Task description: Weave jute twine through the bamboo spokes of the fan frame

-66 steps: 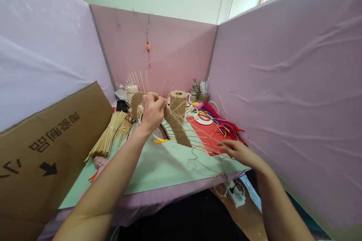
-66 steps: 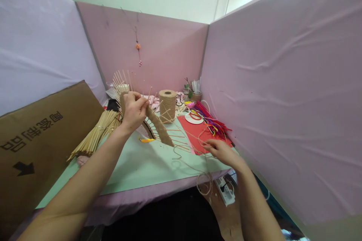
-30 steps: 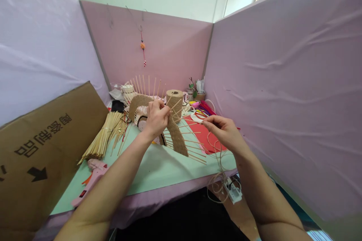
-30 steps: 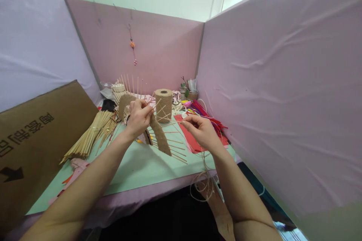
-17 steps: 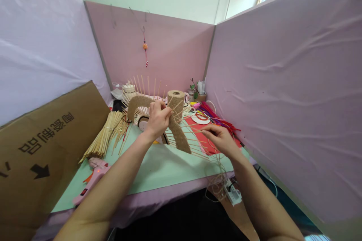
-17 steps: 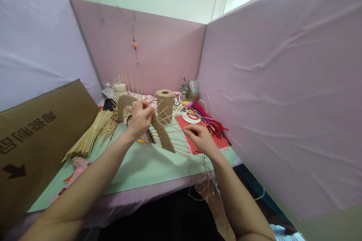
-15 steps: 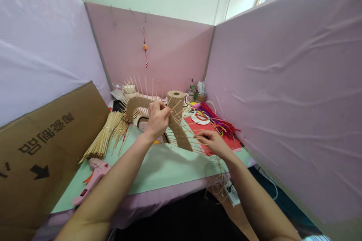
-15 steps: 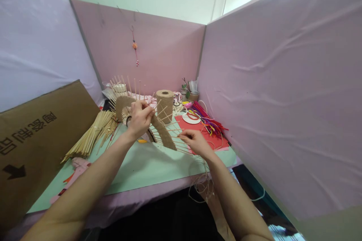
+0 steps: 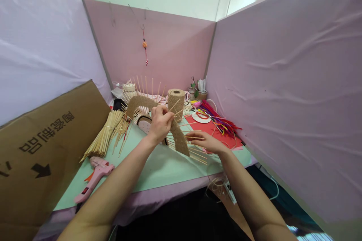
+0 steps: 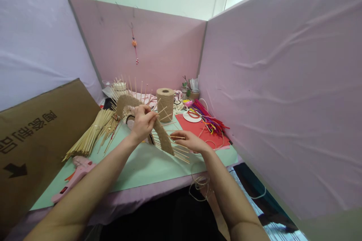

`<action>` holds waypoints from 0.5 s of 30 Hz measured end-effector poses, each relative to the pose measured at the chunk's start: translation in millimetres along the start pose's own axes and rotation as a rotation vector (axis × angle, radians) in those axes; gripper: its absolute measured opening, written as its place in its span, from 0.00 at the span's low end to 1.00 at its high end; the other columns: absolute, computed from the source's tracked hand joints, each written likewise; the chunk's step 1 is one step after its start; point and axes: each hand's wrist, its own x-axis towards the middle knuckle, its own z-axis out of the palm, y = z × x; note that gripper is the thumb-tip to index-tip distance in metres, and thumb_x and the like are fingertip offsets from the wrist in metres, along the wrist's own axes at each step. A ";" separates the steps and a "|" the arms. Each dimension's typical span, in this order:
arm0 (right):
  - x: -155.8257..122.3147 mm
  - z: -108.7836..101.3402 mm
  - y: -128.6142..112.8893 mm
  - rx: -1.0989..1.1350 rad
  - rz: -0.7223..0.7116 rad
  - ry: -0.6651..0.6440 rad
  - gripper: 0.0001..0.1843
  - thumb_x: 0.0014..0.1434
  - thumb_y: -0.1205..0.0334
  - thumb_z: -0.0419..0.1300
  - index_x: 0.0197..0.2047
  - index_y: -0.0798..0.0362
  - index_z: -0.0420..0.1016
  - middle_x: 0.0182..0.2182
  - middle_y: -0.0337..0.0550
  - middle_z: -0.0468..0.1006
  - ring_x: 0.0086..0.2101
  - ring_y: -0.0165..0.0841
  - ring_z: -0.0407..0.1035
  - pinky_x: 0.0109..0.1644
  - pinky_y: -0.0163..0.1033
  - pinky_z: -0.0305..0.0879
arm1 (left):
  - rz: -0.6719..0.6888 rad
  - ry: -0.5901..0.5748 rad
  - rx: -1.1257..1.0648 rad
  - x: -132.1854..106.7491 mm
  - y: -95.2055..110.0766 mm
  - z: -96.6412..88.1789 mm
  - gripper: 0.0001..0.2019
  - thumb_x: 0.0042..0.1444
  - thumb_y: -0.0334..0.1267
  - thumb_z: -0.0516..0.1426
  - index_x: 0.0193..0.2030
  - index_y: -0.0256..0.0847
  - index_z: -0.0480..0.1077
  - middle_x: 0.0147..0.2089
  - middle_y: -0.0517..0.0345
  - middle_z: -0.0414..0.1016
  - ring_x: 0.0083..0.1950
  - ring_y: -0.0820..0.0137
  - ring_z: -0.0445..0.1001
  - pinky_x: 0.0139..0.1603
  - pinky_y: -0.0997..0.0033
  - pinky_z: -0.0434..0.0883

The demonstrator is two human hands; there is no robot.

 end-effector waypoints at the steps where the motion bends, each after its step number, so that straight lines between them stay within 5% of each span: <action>1: 1.0 1.3 -0.9 0.052 -0.016 0.018 0.23 0.51 0.52 0.68 0.48 0.53 0.75 0.49 0.48 0.77 0.50 0.38 0.71 0.54 0.44 0.66 | 0.008 0.005 0.002 -0.3 -0.3 0.0 0.10 0.61 0.36 0.53 0.32 0.41 0.74 0.41 0.51 0.62 0.45 0.62 0.58 0.47 0.59 0.62; 10: 10.3 21.5 12.3 0.174 -0.061 0.104 0.26 0.52 0.51 0.68 0.51 0.52 0.71 0.31 0.36 0.73 0.32 0.27 0.68 0.38 0.34 0.62 | 0.037 0.033 0.024 -4.5 -1.9 -3.3 0.10 0.62 0.37 0.54 0.34 0.41 0.75 0.41 0.51 0.62 0.44 0.62 0.59 0.47 0.60 0.62; 15: 8.6 24.0 9.5 0.216 -0.069 0.096 0.25 0.49 0.51 0.69 0.47 0.52 0.71 0.36 0.40 0.74 0.35 0.29 0.68 0.39 0.36 0.64 | 0.006 0.016 0.017 -5.2 -0.6 -5.9 0.11 0.62 0.39 0.53 0.33 0.41 0.75 0.41 0.50 0.63 0.45 0.62 0.59 0.47 0.58 0.62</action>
